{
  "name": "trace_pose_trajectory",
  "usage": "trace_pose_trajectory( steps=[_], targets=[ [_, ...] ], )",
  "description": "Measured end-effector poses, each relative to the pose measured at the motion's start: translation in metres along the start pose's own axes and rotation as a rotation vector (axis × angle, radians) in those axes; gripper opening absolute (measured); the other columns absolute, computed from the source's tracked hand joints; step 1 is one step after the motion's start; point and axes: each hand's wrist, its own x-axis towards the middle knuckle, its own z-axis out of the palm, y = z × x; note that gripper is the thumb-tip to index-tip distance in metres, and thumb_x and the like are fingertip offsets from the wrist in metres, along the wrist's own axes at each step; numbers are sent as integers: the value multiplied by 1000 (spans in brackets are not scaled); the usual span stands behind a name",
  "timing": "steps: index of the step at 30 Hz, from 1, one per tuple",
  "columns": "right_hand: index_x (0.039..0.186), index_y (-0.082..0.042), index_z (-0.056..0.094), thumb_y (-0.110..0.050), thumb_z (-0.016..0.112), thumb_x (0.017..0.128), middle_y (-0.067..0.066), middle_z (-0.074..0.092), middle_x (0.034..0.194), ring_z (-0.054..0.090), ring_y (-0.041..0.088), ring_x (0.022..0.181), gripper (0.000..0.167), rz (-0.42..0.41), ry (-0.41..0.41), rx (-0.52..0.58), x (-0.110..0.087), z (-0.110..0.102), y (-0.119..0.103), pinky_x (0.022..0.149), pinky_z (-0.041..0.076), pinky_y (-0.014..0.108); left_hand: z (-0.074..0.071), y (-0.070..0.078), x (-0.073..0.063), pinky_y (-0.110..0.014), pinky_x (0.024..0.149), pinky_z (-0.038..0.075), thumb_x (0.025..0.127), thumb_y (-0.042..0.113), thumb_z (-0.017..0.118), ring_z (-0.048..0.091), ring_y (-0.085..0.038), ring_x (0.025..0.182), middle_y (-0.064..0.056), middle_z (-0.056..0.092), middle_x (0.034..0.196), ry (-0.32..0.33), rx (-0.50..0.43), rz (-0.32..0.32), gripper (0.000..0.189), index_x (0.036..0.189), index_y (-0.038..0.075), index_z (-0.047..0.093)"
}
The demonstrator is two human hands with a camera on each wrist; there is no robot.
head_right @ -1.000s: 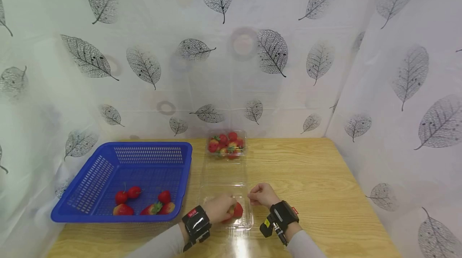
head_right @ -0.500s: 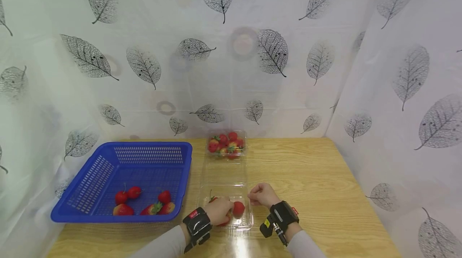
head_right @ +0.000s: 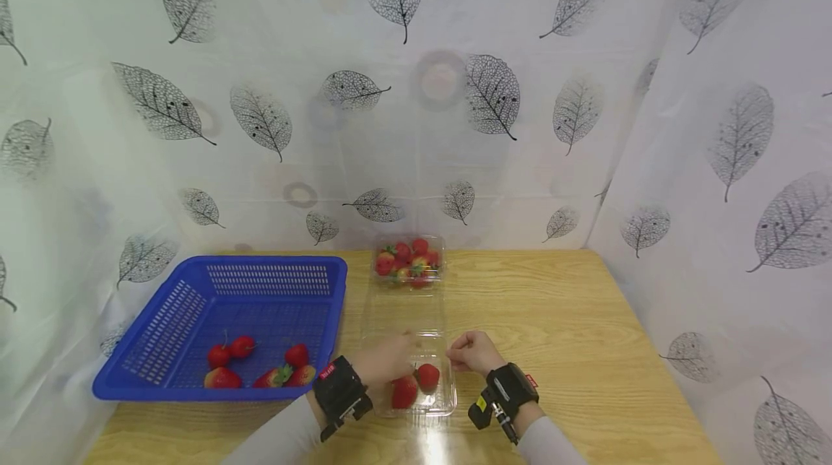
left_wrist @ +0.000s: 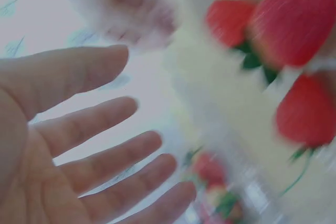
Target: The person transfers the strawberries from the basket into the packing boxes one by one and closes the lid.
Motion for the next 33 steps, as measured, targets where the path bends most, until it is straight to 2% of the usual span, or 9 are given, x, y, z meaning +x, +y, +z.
trace_pose_trajectory(
  steps=[3, 7, 12, 15, 19, 24, 30, 33],
  targets=[
    [86, 10, 53, 4, 60, 82, 10, 64, 75, 61, 11, 62, 10, 0, -1, 4, 0, 0, 0, 62, 55, 31, -22, -7, 1, -33, 82, 48, 74, 12, 68, 56, -24, 99, -11, 58, 107, 122, -25, 3, 38, 111, 3, 60],
    [87, 9, 53, 4, 59, 83, 10, 64, 75, 61, 12, 63, 9, 1, -2, 10, 0, 0, 0, 63, 55, 31, -50, -24, -1, -41, 84, 47, 72, 10, 66, 54, -30, 105, -14, 55, 115, 268, -57, -42, 44, 114, 2, 57],
    [87, 9, 53, 4, 60, 83, 10, 64, 76, 61, 12, 63, 10, 8, 1, 9, 1, 0, 1, 63, 55, 31, -74, -53, -10, -48, 87, 44, 74, 13, 64, 52, -35, 108, -16, 54, 118, 365, -36, -185, 44, 117, 3, 57],
    [87, 9, 53, 3, 60, 82, 11, 64, 76, 61, 12, 63, 11, 16, 8, 1, 0, 0, 0, 63, 55, 31, -79, -73, -17, -50, 87, 44, 77, 10, 62, 51, -38, 107, -20, 53, 118, 374, -21, -255, 42, 118, 0, 56],
    [87, 9, 53, 3, 61, 82, 11, 64, 76, 61, 12, 63, 12, 23, 16, -7, 0, 0, -1, 63, 55, 32, -75, -101, -25, -50, 85, 45, 76, 7, 62, 50, -39, 105, -22, 49, 118, 315, -50, -362, 46, 120, -2, 52],
    [87, 9, 53, 3, 61, 82, 12, 64, 76, 61, 12, 63, 11, 26, 19, -6, -1, 0, -3, 62, 55, 31, -66, -124, -32, -48, 81, 47, 71, 8, 65, 52, -38, 100, -23, 50, 113, 167, -98, -465, 50, 118, -5, 52],
    [87, 9, 53, 4, 61, 82, 12, 64, 76, 60, 12, 62, 11, 26, 19, 2, -1, 1, -3, 61, 55, 30, -66, -127, -46, -42, 71, 48, 64, 12, 72, 59, -26, 81, -10, 62, 87, -100, -104, -554, 35, 95, -1, 61],
    [87, 10, 53, 4, 61, 82, 12, 64, 75, 60, 12, 61, 12, 27, 17, 3, -1, 1, -2, 61, 55, 30, -69, -124, -52, -39, 67, 48, 60, 14, 75, 58, -23, 75, -5, 61, 79, -200, -80, -574, 31, 86, 3, 61]
  ],
)
